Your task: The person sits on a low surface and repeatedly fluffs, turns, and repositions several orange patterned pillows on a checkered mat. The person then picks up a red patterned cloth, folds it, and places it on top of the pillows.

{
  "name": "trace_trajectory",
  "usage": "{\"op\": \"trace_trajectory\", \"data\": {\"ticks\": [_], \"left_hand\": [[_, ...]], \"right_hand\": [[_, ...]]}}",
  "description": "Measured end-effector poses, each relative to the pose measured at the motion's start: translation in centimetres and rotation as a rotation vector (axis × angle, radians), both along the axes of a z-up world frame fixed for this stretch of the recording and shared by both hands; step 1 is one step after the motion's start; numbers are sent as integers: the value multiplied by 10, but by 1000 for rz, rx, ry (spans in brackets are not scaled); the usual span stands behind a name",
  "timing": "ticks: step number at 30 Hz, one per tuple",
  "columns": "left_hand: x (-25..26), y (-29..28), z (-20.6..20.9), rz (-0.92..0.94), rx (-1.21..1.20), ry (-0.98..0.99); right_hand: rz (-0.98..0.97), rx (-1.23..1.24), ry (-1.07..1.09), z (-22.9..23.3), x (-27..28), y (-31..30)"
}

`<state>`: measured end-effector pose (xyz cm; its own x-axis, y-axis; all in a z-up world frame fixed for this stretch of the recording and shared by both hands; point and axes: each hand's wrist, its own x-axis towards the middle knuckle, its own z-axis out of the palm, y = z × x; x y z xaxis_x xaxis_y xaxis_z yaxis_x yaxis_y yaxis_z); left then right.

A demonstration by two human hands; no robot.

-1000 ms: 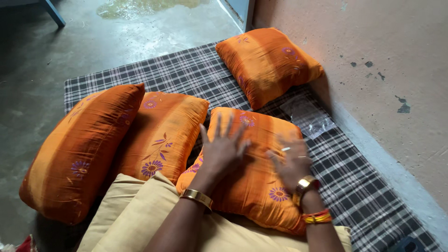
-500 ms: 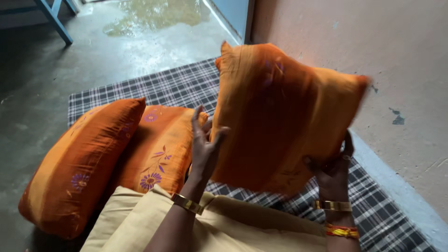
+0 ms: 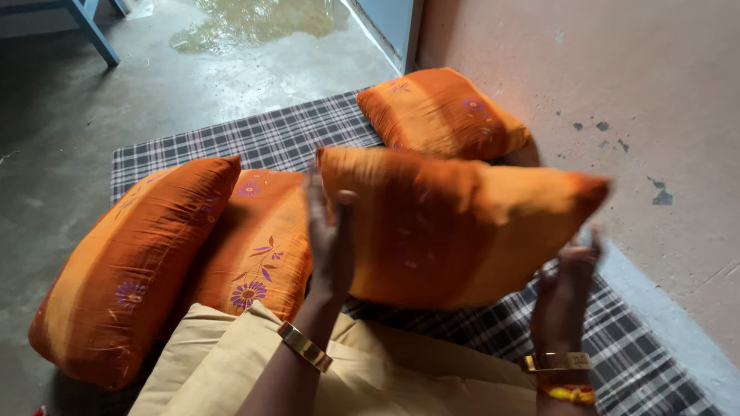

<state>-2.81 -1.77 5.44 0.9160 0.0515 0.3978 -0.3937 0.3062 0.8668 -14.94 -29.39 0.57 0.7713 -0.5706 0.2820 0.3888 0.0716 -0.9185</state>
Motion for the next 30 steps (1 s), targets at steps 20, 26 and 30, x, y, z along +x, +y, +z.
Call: {"op": "trace_trajectory", "data": {"ticks": [20, 26, 30], "left_hand": [[-55, -16, 44, 372, 1026, -498], [-52, -21, 48, 427, 1185, -451], [-40, -14, 37, 330, 1236, -402]], "right_hand": [[-298, -223, 327, 14, -8, 31], [-323, -404, 176, 12, 0, 25], [-430, -533, 26, 18, -5, 30]]}}
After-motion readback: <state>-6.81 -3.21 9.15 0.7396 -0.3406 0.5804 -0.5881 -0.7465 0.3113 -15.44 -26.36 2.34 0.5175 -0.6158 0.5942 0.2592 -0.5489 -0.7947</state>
